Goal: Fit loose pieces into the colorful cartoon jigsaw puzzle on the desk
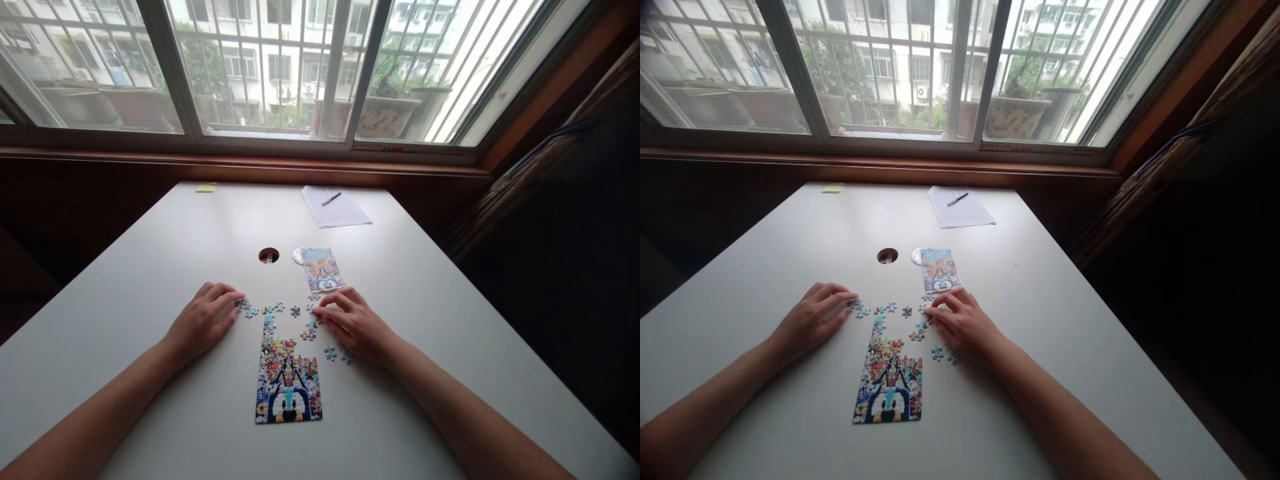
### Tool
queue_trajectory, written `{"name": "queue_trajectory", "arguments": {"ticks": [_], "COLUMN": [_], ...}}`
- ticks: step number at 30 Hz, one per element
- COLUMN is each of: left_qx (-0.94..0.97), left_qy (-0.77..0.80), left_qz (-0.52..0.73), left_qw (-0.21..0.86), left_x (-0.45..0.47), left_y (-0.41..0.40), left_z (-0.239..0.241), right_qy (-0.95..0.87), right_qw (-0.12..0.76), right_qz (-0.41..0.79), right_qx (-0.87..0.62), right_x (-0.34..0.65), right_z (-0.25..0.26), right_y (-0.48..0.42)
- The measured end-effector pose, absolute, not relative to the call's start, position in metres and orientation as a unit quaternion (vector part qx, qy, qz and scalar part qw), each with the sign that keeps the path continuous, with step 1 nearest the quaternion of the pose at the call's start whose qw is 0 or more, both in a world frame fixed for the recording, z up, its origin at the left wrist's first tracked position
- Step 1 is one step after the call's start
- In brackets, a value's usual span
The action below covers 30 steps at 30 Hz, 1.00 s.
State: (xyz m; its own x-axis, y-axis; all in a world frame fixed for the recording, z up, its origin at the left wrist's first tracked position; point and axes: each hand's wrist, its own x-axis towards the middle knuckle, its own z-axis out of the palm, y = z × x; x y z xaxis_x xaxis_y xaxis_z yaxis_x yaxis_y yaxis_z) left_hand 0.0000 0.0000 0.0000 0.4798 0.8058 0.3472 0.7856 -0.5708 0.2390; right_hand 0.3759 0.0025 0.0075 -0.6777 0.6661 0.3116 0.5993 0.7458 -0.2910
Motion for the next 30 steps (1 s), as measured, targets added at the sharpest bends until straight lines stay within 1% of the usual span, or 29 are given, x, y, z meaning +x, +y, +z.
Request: {"name": "queue_trajectory", "arguments": {"ticks": [5,9,18,25,30], "left_qx": [0.862,0.861,0.862,0.862,0.863], "left_qy": [0.458,0.461,0.460,0.460,0.460], "left_qz": [0.216,0.215,0.211,0.212,0.210], "left_qw": [0.022,0.022,0.025,0.023,0.022], "left_x": [-0.0017,-0.0017,-0.0008,-0.0004,-0.0009], "left_y": [0.0012,0.0011,0.0004,0.0000,0.0004], "left_z": [-0.0026,-0.0021,-0.0003,-0.0004,-0.0013], "right_qy": [-0.914,-0.900,-0.893,-0.901,-0.896], "right_qw": [0.225,0.253,0.266,0.272,0.300], "right_qz": [0.084,0.081,0.071,0.111,0.124], "right_qx": [-0.327,-0.345,-0.356,-0.318,-0.304], "right_x": [0.3771,0.3779,0.3743,0.3752,0.3742], "right_z": [0.0057,0.0025,0.0009,0.0066,0.0079], "right_y": [0.0034,0.0053,0.0075,0.0061,0.0073]}}
